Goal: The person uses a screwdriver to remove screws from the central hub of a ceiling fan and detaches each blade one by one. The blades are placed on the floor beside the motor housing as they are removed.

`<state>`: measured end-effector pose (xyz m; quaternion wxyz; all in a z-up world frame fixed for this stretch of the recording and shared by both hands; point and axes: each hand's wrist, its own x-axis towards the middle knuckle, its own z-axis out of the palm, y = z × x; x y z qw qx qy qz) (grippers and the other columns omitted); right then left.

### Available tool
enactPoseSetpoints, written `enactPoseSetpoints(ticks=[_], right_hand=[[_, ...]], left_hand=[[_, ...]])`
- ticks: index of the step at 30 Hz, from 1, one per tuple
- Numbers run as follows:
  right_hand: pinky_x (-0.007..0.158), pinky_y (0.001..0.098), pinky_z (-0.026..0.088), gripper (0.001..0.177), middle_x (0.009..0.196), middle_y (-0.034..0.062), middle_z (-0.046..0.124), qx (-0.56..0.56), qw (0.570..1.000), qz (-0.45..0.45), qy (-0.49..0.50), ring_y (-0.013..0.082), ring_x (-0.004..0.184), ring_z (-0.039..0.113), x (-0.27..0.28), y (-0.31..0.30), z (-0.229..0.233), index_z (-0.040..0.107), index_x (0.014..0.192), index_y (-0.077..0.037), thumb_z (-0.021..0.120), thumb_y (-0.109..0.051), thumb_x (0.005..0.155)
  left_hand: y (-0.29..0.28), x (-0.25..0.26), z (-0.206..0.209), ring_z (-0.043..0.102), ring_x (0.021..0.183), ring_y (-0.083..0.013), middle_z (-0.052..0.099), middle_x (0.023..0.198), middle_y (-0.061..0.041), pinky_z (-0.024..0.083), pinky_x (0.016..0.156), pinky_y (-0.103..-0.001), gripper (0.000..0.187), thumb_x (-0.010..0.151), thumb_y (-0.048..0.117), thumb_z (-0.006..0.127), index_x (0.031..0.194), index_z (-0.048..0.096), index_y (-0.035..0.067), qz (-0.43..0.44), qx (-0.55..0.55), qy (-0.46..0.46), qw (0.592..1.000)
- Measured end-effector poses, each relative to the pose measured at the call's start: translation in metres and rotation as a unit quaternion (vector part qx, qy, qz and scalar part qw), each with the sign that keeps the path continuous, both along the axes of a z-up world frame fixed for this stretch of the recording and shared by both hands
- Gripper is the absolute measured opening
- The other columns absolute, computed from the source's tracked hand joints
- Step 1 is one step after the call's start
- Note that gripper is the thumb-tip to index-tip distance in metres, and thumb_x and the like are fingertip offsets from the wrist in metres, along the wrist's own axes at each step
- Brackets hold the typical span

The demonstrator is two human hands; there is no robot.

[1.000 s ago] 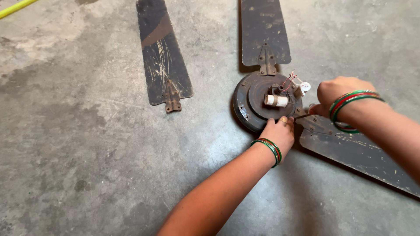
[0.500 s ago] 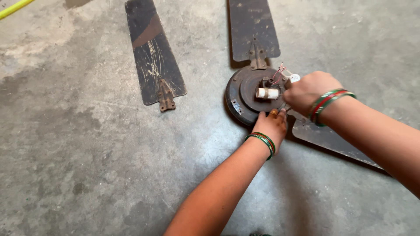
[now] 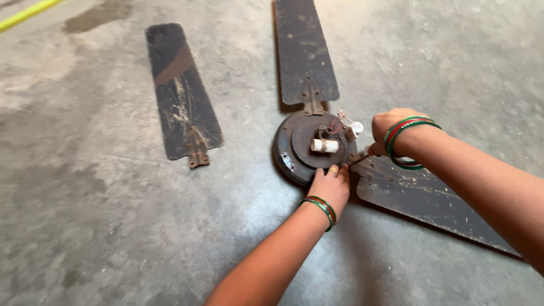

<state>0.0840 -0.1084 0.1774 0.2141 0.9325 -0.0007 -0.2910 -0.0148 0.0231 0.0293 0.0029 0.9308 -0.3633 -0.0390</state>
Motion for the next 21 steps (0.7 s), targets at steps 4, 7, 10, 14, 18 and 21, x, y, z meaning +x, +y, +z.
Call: enactPoseSetpoints(ticks=[4, 7, 10, 14, 18, 21], right_hand=[[0.088, 0.0428, 0.061, 0.04, 0.104, 0.0137, 0.079, 0.001, 1.0, 0.012, 0.016, 0.0324, 0.099, 0.075, -0.005, 0.009, 0.019, 0.083, 0.098, -0.012, 0.079, -0.05, 0.085], [0.089, 0.0419, 0.061, 0.038, 0.105, 0.0123, 0.078, -0.004, 0.999, 0.05, 0.013, 0.0304, 0.101, 0.074, -0.015, 0.015, 0.025, 0.08, 0.1, -0.014, 0.075, -0.05, 0.088], [0.086, 0.0418, 0.061, 0.035, 0.103, 0.0109, 0.077, -0.014, 0.994, 0.103, 0.024, 0.0291, 0.099, 0.075, -0.021, 0.011, 0.021, 0.079, 0.1, -0.015, 0.069, -0.048, 0.092], [0.075, 0.0425, 0.062, 0.02, 0.094, 0.0086, 0.076, -0.015, 0.974, 0.225, 0.006, 0.0284, 0.089, 0.076, -0.039, -0.002, 0.007, 0.075, 0.092, -0.016, 0.062, -0.03, 0.093], [0.065, 0.0429, 0.063, 0.018, 0.09, 0.0081, 0.074, 0.022, 0.944, 0.325, -0.046, 0.0275, 0.084, 0.076, -0.065, -0.005, -0.018, 0.074, 0.082, -0.013, 0.059, -0.019, 0.089], [0.067, 0.0425, 0.062, 0.015, 0.086, 0.0076, 0.076, 0.038, 0.963, 0.26, -0.06, 0.0285, 0.083, 0.076, -0.062, 0.0, -0.027, 0.073, 0.086, -0.015, 0.058, -0.017, 0.091]], left_hand=[[0.007, 0.0, 0.003, 0.042, 0.136, -0.0295, 0.041, 0.157, -0.017, 0.04, 0.099, -0.046, 0.083, 0.071, 0.028, 0.076, 0.145, 0.049, -0.001, -0.013, -0.016, 0.02, 1.0], [0.011, -0.001, 0.004, 0.042, 0.135, -0.0307, 0.04, 0.157, -0.018, 0.038, 0.101, -0.047, 0.085, 0.071, 0.027, 0.076, 0.145, 0.048, -0.002, -0.012, -0.036, 0.015, 0.999], [0.011, -0.002, 0.0, 0.042, 0.135, -0.0301, 0.04, 0.157, -0.017, 0.037, 0.103, -0.048, 0.088, 0.069, 0.026, 0.077, 0.146, 0.047, -0.002, -0.007, -0.054, 0.025, 0.998], [0.011, -0.001, 0.0, 0.042, 0.136, -0.0305, 0.039, 0.158, -0.017, 0.037, 0.103, -0.049, 0.09, 0.069, 0.025, 0.077, 0.148, 0.044, -0.003, -0.007, -0.056, 0.032, 0.998], [0.012, 0.002, 0.005, 0.037, 0.139, -0.0311, 0.034, 0.16, -0.016, 0.034, 0.106, -0.05, 0.095, 0.067, 0.026, 0.078, 0.15, 0.041, -0.001, -0.015, -0.03, 0.067, 0.997], [0.009, 0.003, 0.009, 0.043, 0.135, -0.0313, 0.04, 0.157, -0.015, 0.039, 0.1, -0.049, 0.092, 0.066, 0.028, 0.079, 0.147, 0.044, 0.002, -0.005, -0.052, 0.025, 0.998]])
